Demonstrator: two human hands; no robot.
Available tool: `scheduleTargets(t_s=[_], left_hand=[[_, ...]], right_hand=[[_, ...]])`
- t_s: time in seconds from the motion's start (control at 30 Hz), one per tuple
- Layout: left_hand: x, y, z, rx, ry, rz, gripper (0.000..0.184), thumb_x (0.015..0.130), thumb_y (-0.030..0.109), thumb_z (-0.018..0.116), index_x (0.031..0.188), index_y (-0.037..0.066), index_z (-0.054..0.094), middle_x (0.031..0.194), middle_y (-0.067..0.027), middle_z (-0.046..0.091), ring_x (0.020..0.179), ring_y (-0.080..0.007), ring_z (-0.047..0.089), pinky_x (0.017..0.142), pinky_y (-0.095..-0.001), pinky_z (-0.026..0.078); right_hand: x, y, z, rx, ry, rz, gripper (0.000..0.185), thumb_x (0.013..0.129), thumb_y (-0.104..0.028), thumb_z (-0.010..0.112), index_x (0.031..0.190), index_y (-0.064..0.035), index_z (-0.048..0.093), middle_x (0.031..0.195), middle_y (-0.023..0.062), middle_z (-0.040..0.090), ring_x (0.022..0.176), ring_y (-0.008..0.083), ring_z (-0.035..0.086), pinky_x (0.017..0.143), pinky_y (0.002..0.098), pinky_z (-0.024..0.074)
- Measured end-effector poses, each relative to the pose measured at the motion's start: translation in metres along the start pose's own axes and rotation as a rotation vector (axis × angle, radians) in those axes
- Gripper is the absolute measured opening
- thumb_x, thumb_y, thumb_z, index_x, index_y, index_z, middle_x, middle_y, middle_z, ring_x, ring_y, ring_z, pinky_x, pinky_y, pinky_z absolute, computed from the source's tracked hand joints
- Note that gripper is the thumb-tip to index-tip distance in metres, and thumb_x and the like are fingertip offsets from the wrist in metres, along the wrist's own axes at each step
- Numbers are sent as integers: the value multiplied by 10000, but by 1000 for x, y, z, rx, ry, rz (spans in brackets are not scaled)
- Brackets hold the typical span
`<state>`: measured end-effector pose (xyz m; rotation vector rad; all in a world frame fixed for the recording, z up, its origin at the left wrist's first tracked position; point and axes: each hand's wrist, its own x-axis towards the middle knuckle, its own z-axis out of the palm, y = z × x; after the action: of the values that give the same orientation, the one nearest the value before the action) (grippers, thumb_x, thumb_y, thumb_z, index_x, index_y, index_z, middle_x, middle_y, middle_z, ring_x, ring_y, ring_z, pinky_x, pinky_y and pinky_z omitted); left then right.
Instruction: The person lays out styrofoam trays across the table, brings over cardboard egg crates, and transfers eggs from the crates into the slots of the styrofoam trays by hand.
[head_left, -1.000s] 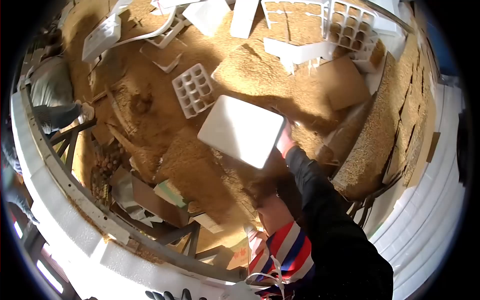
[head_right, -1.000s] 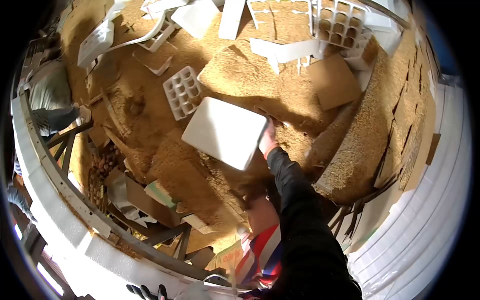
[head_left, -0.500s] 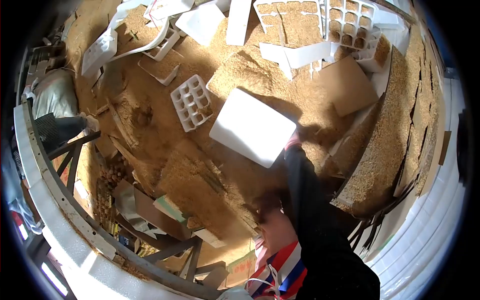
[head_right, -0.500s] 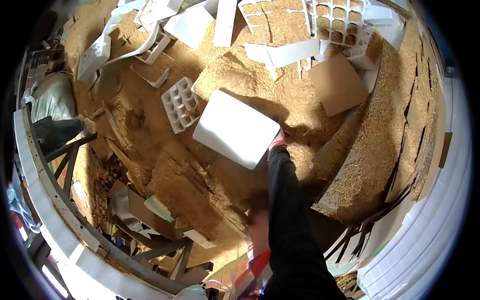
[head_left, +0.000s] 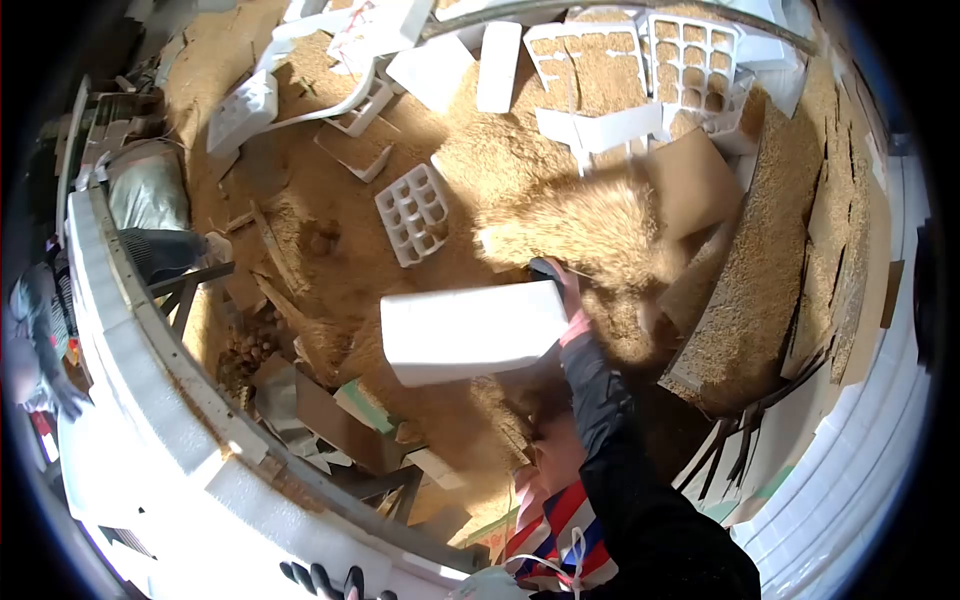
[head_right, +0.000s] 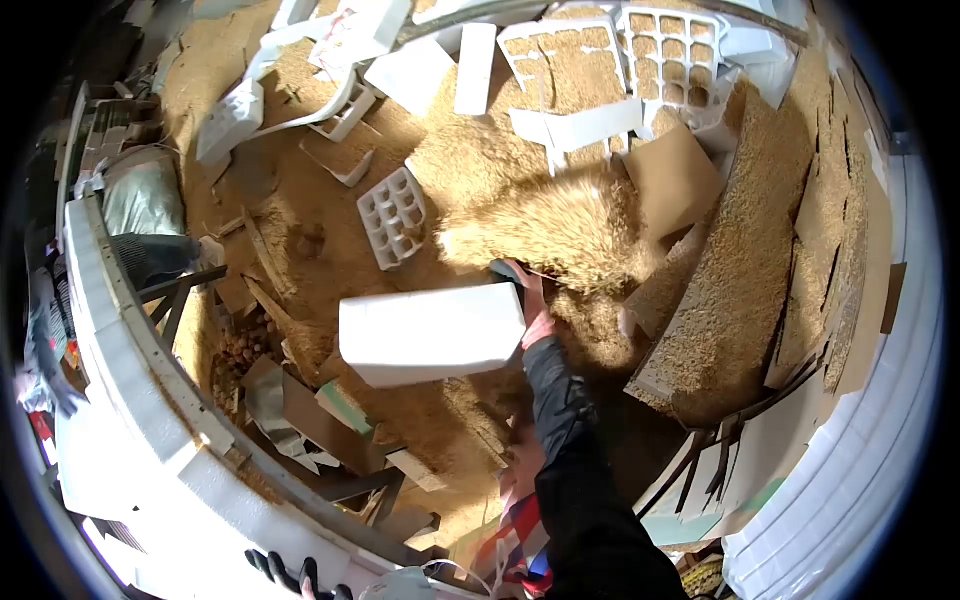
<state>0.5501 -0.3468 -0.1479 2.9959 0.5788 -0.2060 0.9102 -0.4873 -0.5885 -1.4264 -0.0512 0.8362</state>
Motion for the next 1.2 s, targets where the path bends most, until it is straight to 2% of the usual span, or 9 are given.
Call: scheduleTargets(t_s=[0.07,0.17,0.27,0.37,0.47,0.53,0.57,0.7,1.2], left_hand=[[4,1,-4,9,-7,10,558,902,471,489,1370,166,510,1537,-222,260,1425,-479,165,1090,-702,143],[-6,-3,0,-7,15,-5,586,901,497,502,1377,155,498,1516,-229,294,1400,-495,220,1085,-704,154],[-29,0,-14,-37,-18,-53,633,866,557,512,1339,137,511,1468,-254,334,1365,-514,266,1060,-719,186],[5,11,-59,92,233,152,670,860,553,480,1364,111,459,1468,-261,319,1360,-484,296,1037,-752,189],[117,-18,-105,-401,242,-30,820,789,297,664,1488,66,303,1488,-216,350,1406,-392,291,1145,-477,262],[198,-57,-103,-965,48,-447,710,912,383,586,1485,64,315,1472,-170,390,1367,-313,362,1115,-481,301],[231,-105,-84,-925,29,-137,667,966,428,523,1488,68,314,1428,-128,441,1295,-249,429,1081,-415,343],[293,-106,-54,-1260,-234,-220,566,977,352,533,1400,-10,425,1289,-64,553,1173,-161,501,1013,-288,379],[89,-187,-9,-1174,327,-896,568,1006,381,400,1381,-45,436,1367,-133,511,1260,-229,463,1081,-355,344]], right_hand=[[8,-47,5,461,-247,115,457,937,-272,575,1314,-16,531,1231,111,596,1078,174,586,917,308,485],[44,-86,6,275,-473,253,419,928,-263,600,1271,-27,552,1146,110,628,971,150,623,837,285,532],[21,-140,11,82,-610,-125,430,968,-264,517,1311,-5,494,1095,118,621,984,199,618,901,324,519],[16,-145,-3,-397,-554,-226,434,832,-237,731,1187,-26,598,1069,100,652,960,202,637,821,318,531],[-12,-157,-13,-305,-508,-58,456,833,-237,718,1209,-20,582,1091,117,644,974,214,632,833,329,523],[-32,-160,-16,-188,-456,55,470,833,-237,709,1224,-15,571,1106,129,639,984,222,628,841,336,517],[-36,-161,-13,-147,-429,88,477,834,-237,705,1232,-13,565,1113,135,636,989,226,626,846,340,515],[-15,-166,-7,-58,-275,137,507,835,-237,687,1262,-5,543,1143,158,626,1008,242,619,862,354,504],[239,-146,-93,-1448,144,133,561,861,-216,559,1398,-136,420,1230,207,605,1142,389,576,939,495,461]])
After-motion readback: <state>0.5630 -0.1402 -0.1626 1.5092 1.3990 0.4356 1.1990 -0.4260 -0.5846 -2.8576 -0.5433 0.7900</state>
